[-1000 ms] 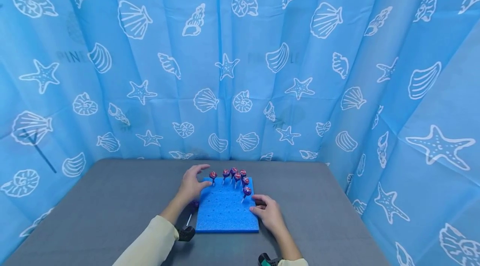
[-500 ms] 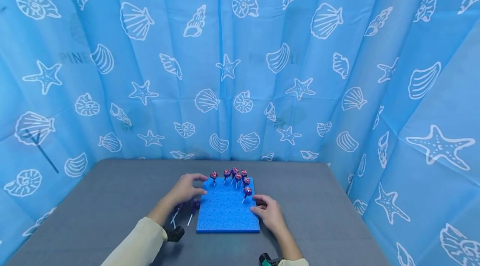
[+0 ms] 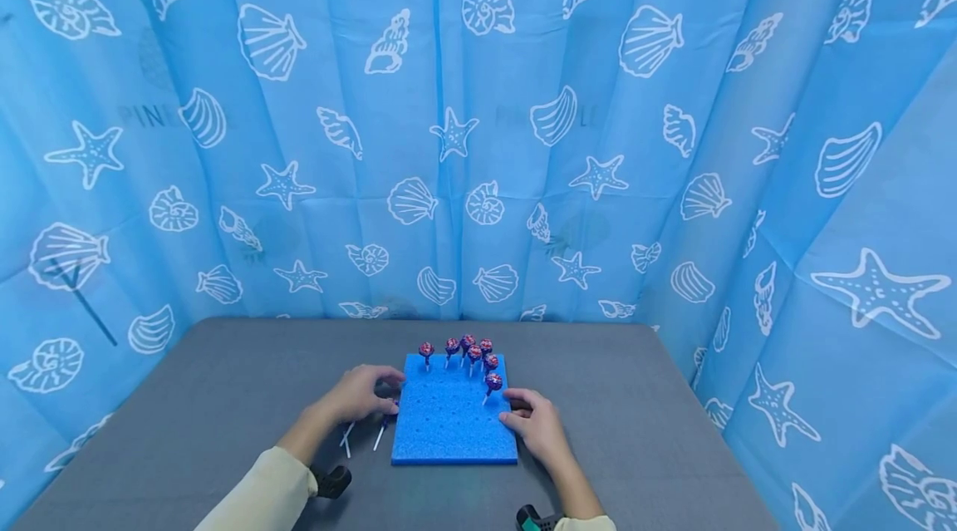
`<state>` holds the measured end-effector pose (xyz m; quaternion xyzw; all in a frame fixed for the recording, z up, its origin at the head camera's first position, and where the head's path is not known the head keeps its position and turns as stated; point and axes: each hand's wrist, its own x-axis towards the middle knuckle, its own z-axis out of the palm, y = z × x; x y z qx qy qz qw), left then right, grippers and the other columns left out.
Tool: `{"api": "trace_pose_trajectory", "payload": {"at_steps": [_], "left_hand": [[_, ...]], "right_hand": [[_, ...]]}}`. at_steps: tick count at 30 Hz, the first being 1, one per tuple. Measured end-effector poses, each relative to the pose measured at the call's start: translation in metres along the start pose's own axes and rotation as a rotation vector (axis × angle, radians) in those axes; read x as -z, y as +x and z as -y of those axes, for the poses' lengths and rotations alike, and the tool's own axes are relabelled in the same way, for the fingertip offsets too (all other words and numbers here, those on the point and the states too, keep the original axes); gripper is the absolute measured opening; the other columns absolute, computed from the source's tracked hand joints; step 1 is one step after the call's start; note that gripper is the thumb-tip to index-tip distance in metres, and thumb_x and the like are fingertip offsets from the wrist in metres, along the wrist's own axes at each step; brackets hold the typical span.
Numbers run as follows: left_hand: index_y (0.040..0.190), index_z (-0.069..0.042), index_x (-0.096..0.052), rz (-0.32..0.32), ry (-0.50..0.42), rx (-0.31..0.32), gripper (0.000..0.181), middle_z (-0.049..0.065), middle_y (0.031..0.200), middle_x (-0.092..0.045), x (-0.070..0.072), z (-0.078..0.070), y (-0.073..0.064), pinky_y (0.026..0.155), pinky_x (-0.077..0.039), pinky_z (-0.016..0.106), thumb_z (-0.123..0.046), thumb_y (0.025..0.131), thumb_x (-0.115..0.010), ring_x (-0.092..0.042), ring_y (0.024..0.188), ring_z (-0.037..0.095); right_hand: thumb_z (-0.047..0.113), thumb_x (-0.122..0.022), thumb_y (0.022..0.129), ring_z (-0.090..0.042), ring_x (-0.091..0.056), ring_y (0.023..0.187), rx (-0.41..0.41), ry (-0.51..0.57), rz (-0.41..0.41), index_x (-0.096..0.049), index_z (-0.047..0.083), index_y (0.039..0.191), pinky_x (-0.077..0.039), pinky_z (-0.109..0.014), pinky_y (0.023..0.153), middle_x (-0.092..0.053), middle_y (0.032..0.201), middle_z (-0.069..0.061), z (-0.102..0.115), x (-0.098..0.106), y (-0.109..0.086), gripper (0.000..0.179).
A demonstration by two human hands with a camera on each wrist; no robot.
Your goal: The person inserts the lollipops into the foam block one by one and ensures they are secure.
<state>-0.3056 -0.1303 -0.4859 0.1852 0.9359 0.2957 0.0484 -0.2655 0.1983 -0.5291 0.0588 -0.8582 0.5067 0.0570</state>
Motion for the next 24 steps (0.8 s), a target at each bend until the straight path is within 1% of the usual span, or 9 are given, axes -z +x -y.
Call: {"api": "trace_pose_trajectory", "payload": {"at_steps": [5,8,12,16,19,22,24], "left_hand": [[0.120,-0.021,-0.066,0.014,-0.007,0.008,0.036,0.000,0.113,-0.066,-0.0024,0.0029,-0.0029,0.098,-0.032,0.061,-0.025,0.086,-0.076,-0.055,0.112,0.029],[0.119,-0.020,-0.066,0.019,-0.008,0.003,0.036,-0.002,0.107,-0.066,-0.0033,0.0030,-0.0032,0.095,-0.033,0.060,-0.023,0.085,-0.077,-0.057,0.108,0.028],[0.117,-0.019,-0.067,0.012,-0.003,-0.002,0.036,-0.006,0.100,-0.066,-0.0050,0.0033,-0.0026,0.093,-0.035,0.059,-0.022,0.083,-0.079,-0.058,0.102,0.024],[0.116,-0.019,-0.068,0.001,0.000,-0.014,0.035,-0.007,0.098,-0.066,-0.0058,0.0054,-0.0013,0.093,-0.034,0.058,-0.021,0.083,-0.079,-0.059,0.099,0.022],[0.115,-0.019,-0.068,-0.005,-0.014,-0.021,0.033,-0.007,0.098,-0.066,-0.0052,0.0065,-0.0009,0.090,-0.041,0.053,-0.020,0.084,-0.078,-0.060,0.097,0.020],[0.116,-0.018,-0.068,-0.011,-0.037,-0.033,0.031,-0.006,0.098,-0.065,-0.0042,0.0071,-0.0007,0.082,-0.049,0.046,-0.019,0.086,-0.076,-0.060,0.094,0.019],[0.116,-0.017,-0.068,-0.016,-0.052,-0.042,0.029,-0.005,0.099,-0.064,-0.0034,0.0077,-0.0007,0.079,-0.051,0.043,-0.017,0.088,-0.074,-0.060,0.093,0.018]], "right_hand": [[0.006,-0.070,0.089,-0.027,-0.062,0.102,0.005,-0.007,-0.003,-0.066,0.006,0.119,-0.052,-0.043,0.086,-0.064,0.115,-0.011,0.0001,0.0007,-0.0004,0.030],[0.006,-0.071,0.089,-0.027,-0.063,0.102,0.000,-0.002,-0.007,-0.066,0.006,0.118,-0.052,-0.042,0.086,-0.064,0.115,-0.010,0.0001,0.0005,0.0003,0.030],[0.005,-0.071,0.088,-0.026,-0.063,0.102,0.000,0.005,-0.010,-0.066,0.006,0.118,-0.052,-0.041,0.086,-0.065,0.114,-0.010,0.0002,0.0005,0.0011,0.030],[0.005,-0.071,0.089,-0.027,-0.063,0.102,0.012,0.001,-0.007,-0.066,0.006,0.119,-0.052,-0.040,0.085,-0.064,0.115,-0.011,-0.0002,0.0011,0.0008,0.030],[0.005,-0.071,0.088,-0.026,-0.063,0.101,0.005,0.003,-0.007,-0.066,0.006,0.119,-0.052,-0.040,0.085,-0.064,0.115,-0.010,0.0003,0.0012,0.0007,0.030],[0.005,-0.071,0.088,-0.026,-0.063,0.101,-0.008,0.003,-0.003,-0.066,0.006,0.118,-0.052,-0.040,0.085,-0.064,0.114,-0.010,0.0010,0.0008,0.0008,0.030],[0.006,-0.071,0.088,-0.027,-0.063,0.102,-0.016,0.003,0.002,-0.066,0.005,0.118,-0.052,-0.041,0.085,-0.064,0.114,-0.011,0.0013,0.0006,0.0008,0.030]]}}
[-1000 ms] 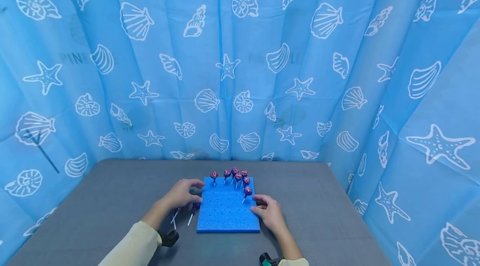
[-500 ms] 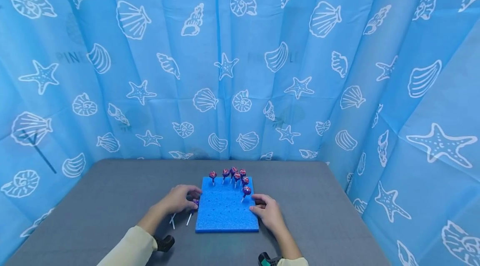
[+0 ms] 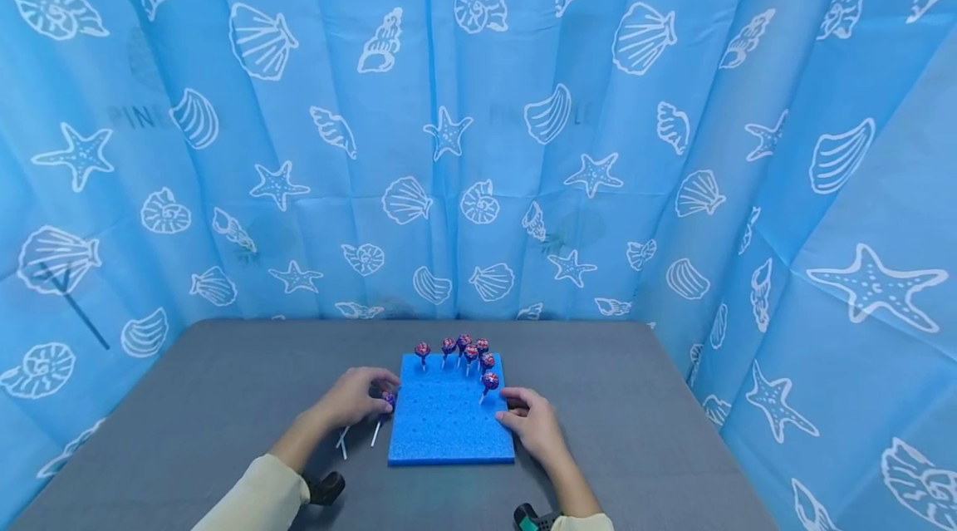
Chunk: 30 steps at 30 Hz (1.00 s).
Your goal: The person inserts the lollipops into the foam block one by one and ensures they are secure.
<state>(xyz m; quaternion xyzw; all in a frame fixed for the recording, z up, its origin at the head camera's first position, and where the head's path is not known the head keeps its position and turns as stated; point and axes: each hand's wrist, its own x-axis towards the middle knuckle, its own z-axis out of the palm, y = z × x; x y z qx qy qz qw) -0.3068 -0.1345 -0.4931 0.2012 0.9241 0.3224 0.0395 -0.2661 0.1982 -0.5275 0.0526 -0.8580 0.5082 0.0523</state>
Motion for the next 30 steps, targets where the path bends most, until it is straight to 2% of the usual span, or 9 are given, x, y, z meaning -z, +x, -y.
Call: {"api": "trace_pose_trajectory", "payload": {"at_steps": [6,12,15,22,30], "left_hand": [[0.118,-0.016,-0.067,-0.042,-0.035,-0.014,0.029,-0.004,0.104,-0.064,0.004,0.000,-0.001,0.085,-0.049,0.046,-0.017,0.090,-0.072,-0.060,0.100,0.020],[0.120,-0.013,-0.066,-0.051,-0.059,-0.031,0.030,-0.004,0.104,-0.064,0.009,-0.005,0.001,0.084,-0.051,0.044,-0.016,0.091,-0.071,-0.060,0.097,0.018],[0.119,-0.013,-0.066,-0.074,-0.073,-0.036,0.029,-0.004,0.106,-0.064,0.011,-0.008,0.002,0.083,-0.051,0.041,-0.016,0.091,-0.070,-0.060,0.097,0.017],[0.114,-0.012,-0.069,-0.229,-0.157,-0.021,0.024,0.000,0.108,-0.065,0.009,-0.013,0.003,0.084,-0.052,0.041,-0.014,0.091,-0.070,-0.061,0.097,0.020],[0.108,-0.014,-0.071,-0.390,-0.296,0.020,0.019,-0.001,0.100,-0.067,-0.002,-0.011,0.009,0.079,-0.054,0.038,-0.014,0.089,-0.073,-0.063,0.092,0.019]], "right_hand": [[0.006,-0.072,0.088,-0.027,-0.063,0.102,-0.006,-0.015,0.000,-0.067,0.006,0.117,-0.052,-0.042,0.085,-0.065,0.114,-0.010,0.000,-0.001,0.001,0.030],[0.005,-0.071,0.088,-0.027,-0.063,0.102,0.004,-0.005,-0.003,-0.067,0.006,0.117,-0.053,-0.041,0.085,-0.065,0.114,-0.010,0.000,-0.002,0.001,0.030],[0.005,-0.071,0.088,-0.027,-0.063,0.102,0.009,0.002,0.000,-0.067,0.006,0.117,-0.053,-0.041,0.085,-0.064,0.114,-0.010,-0.001,-0.002,0.001,0.030],[0.006,-0.071,0.088,-0.027,-0.062,0.104,0.004,0.004,-0.006,-0.067,0.007,0.117,-0.052,-0.042,0.086,-0.065,0.114,-0.009,0.000,-0.001,0.002,0.029],[0.006,-0.071,0.088,-0.027,-0.061,0.105,-0.002,0.001,-0.005,-0.067,0.007,0.117,-0.051,-0.042,0.087,-0.065,0.115,-0.008,-0.002,-0.001,0.002,0.029]]}}
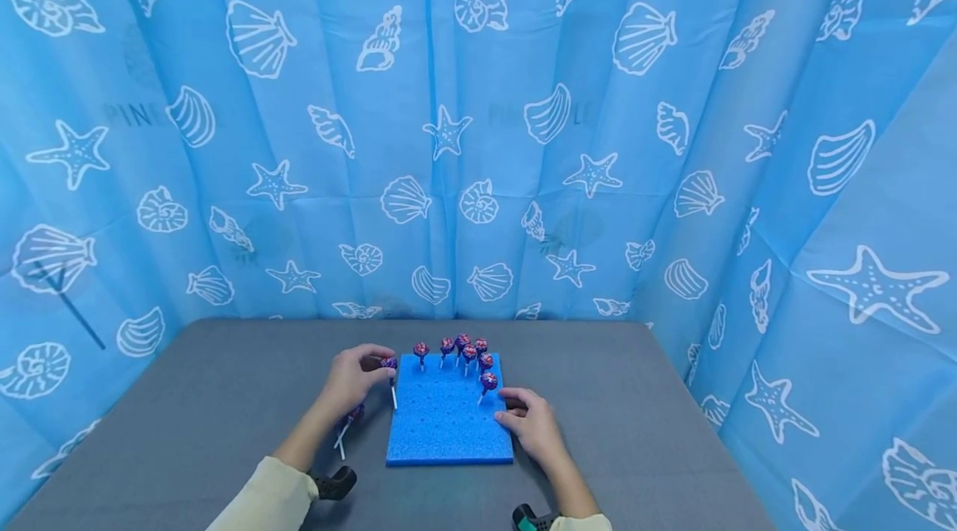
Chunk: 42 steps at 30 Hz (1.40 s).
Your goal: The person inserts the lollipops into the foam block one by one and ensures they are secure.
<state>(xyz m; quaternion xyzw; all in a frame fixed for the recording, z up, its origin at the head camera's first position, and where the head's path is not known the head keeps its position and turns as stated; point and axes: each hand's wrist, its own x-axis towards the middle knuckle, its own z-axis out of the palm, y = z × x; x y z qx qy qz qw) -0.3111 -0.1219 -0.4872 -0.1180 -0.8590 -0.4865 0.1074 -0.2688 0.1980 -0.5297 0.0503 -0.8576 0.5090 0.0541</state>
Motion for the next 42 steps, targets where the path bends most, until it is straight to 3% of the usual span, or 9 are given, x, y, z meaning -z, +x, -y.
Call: {"api": "trace_pose_trajectory", "payload": {"at_steps": [5,11,21,25,31,42], "left_hand": [[0.106,-0.011,-0.070,-0.087,-0.096,0.026,0.019,0.002,0.100,-0.067,-0.007,0.001,0.000,0.079,-0.054,0.039,-0.012,0.087,-0.074,-0.064,0.094,0.022],[0.103,-0.010,-0.068,-0.190,-0.117,0.044,0.019,0.005,0.098,-0.066,-0.016,0.000,-0.001,0.077,-0.054,0.040,-0.010,0.085,-0.076,-0.063,0.092,0.023],[0.103,-0.011,-0.066,-0.235,-0.081,0.062,0.021,0.005,0.100,-0.064,-0.027,-0.003,0.002,0.080,-0.053,0.039,-0.009,0.085,-0.076,-0.063,0.095,0.022],[0.102,-0.010,-0.066,-0.242,-0.026,0.023,0.020,0.005,0.100,-0.063,-0.032,-0.004,0.005,0.080,-0.053,0.039,-0.008,0.084,-0.076,-0.062,0.094,0.022],[0.097,-0.009,-0.067,-0.250,0.102,-0.115,0.020,0.003,0.097,-0.063,-0.037,-0.009,0.007,0.081,-0.053,0.040,-0.004,0.082,-0.078,-0.063,0.092,0.022],[0.098,-0.010,-0.068,-0.178,0.218,-0.266,0.020,-0.002,0.096,-0.061,-0.042,-0.017,0.004,0.077,-0.052,0.035,-0.005,0.082,-0.079,-0.060,0.088,0.015]], "right_hand": [[0.008,-0.071,0.089,-0.028,-0.061,0.105,0.018,-0.002,0.004,-0.067,0.007,0.117,-0.051,-0.042,0.087,-0.064,0.115,-0.009,0.000,0.000,-0.001,0.029],[0.008,-0.071,0.089,-0.028,-0.061,0.104,0.073,-0.009,0.006,-0.066,0.006,0.118,-0.052,-0.040,0.085,-0.064,0.115,-0.011,-0.001,0.001,-0.002,0.029],[0.006,-0.071,0.089,-0.027,-0.062,0.104,0.052,0.005,-0.006,-0.067,0.008,0.117,-0.052,-0.040,0.086,-0.064,0.115,-0.009,0.000,0.001,0.000,0.029],[0.005,-0.070,0.089,-0.026,-0.062,0.104,0.044,0.004,-0.009,-0.067,0.009,0.117,-0.052,-0.039,0.086,-0.064,0.115,-0.008,0.001,0.000,0.000,0.029],[0.006,-0.071,0.089,-0.027,-0.062,0.103,0.048,-0.006,-0.007,-0.067,0.008,0.117,-0.052,-0.040,0.085,-0.065,0.115,-0.009,0.001,0.000,-0.001,0.029],[0.006,-0.071,0.089,-0.027,-0.062,0.104,0.033,-0.019,-0.007,-0.067,0.009,0.118,-0.052,-0.041,0.086,-0.064,0.115,-0.009,-0.002,0.001,-0.002,0.029]]}}
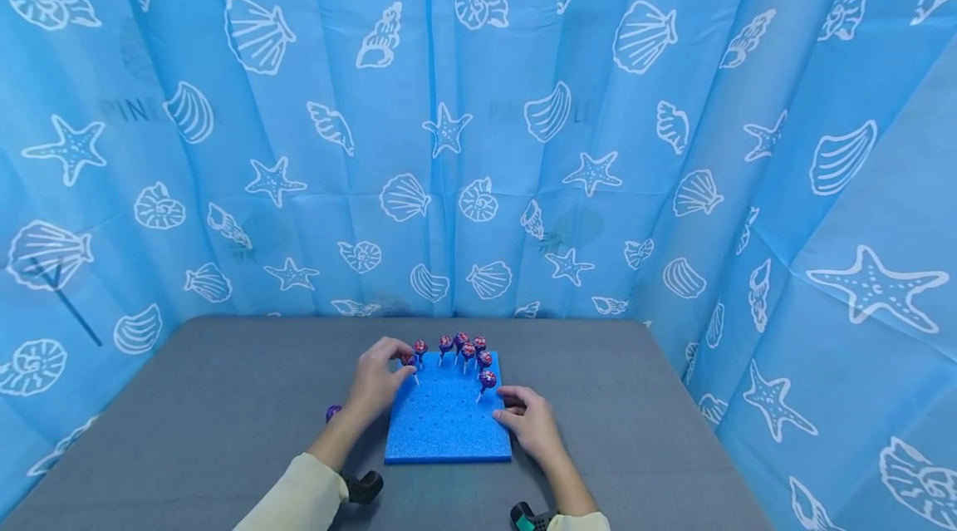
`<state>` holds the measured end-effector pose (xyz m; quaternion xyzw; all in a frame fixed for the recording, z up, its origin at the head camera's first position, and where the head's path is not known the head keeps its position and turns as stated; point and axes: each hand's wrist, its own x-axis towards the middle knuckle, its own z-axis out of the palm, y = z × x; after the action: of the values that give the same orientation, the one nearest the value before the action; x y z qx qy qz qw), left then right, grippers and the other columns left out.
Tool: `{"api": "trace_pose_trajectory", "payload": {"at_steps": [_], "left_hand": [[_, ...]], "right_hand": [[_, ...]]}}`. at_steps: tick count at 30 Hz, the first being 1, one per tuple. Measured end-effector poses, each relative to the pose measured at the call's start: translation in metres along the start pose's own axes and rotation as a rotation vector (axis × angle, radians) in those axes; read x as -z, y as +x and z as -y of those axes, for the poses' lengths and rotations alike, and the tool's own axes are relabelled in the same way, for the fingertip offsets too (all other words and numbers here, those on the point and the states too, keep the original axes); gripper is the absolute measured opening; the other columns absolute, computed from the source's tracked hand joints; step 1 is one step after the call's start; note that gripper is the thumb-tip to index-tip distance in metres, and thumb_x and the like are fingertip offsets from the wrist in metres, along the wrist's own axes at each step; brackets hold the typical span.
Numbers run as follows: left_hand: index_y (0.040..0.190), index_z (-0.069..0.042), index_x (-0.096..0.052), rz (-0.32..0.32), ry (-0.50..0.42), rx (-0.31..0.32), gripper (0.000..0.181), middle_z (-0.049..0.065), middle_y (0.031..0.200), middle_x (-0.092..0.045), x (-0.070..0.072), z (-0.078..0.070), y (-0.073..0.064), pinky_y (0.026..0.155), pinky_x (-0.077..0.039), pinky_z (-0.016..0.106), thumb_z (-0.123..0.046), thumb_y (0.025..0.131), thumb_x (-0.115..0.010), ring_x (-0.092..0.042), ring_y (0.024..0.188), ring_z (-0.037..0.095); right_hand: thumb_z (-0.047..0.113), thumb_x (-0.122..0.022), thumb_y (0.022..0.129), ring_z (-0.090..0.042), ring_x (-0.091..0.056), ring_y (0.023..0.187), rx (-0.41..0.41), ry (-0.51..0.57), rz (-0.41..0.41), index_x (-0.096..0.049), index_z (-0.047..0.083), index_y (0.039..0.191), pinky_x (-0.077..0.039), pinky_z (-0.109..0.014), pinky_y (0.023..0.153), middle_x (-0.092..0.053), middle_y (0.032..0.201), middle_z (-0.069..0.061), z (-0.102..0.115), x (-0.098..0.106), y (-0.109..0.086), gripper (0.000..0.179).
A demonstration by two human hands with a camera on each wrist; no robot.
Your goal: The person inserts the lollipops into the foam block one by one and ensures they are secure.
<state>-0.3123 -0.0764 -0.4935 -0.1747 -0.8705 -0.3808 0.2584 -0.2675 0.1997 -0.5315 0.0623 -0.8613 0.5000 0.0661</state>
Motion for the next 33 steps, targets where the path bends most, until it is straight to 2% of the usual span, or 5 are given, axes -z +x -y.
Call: {"api": "trace_pose_trajectory", "payload": {"at_steps": [10,17,25,33], "left_hand": [[0.098,-0.008,-0.070,0.001,-0.071,-0.029,0.020,-0.001,0.095,-0.061,-0.006,-0.001,0.000,0.079,-0.053,0.042,0.000,0.081,-0.078,-0.061,0.088,0.017],[0.097,-0.011,-0.070,-0.009,-0.068,-0.009,0.022,-0.003,0.095,-0.061,-0.009,-0.003,-0.001,0.081,-0.053,0.037,-0.002,0.080,-0.079,-0.062,0.090,0.015],[0.096,-0.015,-0.068,0.013,-0.080,0.039,0.019,-0.005,0.096,-0.061,-0.011,-0.004,-0.003,0.083,-0.053,0.035,-0.006,0.082,-0.078,-0.061,0.093,0.014],[0.099,-0.013,-0.069,0.023,-0.090,0.072,0.019,-0.003,0.097,-0.062,-0.011,-0.006,-0.005,0.084,-0.053,0.037,-0.007,0.083,-0.078,-0.062,0.095,0.018]], "right_hand": [[0.007,-0.072,0.087,-0.025,-0.062,0.103,0.004,0.008,-0.005,-0.067,0.007,0.117,-0.052,-0.040,0.086,-0.065,0.115,-0.008,-0.002,-0.001,0.002,0.031],[0.005,-0.072,0.087,-0.025,-0.062,0.103,0.002,0.009,-0.008,-0.067,0.008,0.117,-0.052,-0.039,0.086,-0.066,0.114,-0.008,-0.001,0.000,0.001,0.030],[0.006,-0.072,0.087,-0.025,-0.062,0.102,-0.015,0.011,-0.010,-0.067,0.008,0.117,-0.052,-0.039,0.085,-0.065,0.114,-0.008,0.000,-0.001,0.001,0.030],[0.005,-0.072,0.087,-0.024,-0.062,0.102,-0.002,0.011,-0.011,-0.067,0.008,0.117,-0.052,-0.039,0.084,-0.066,0.113,-0.007,-0.001,0.000,0.001,0.030]]}}
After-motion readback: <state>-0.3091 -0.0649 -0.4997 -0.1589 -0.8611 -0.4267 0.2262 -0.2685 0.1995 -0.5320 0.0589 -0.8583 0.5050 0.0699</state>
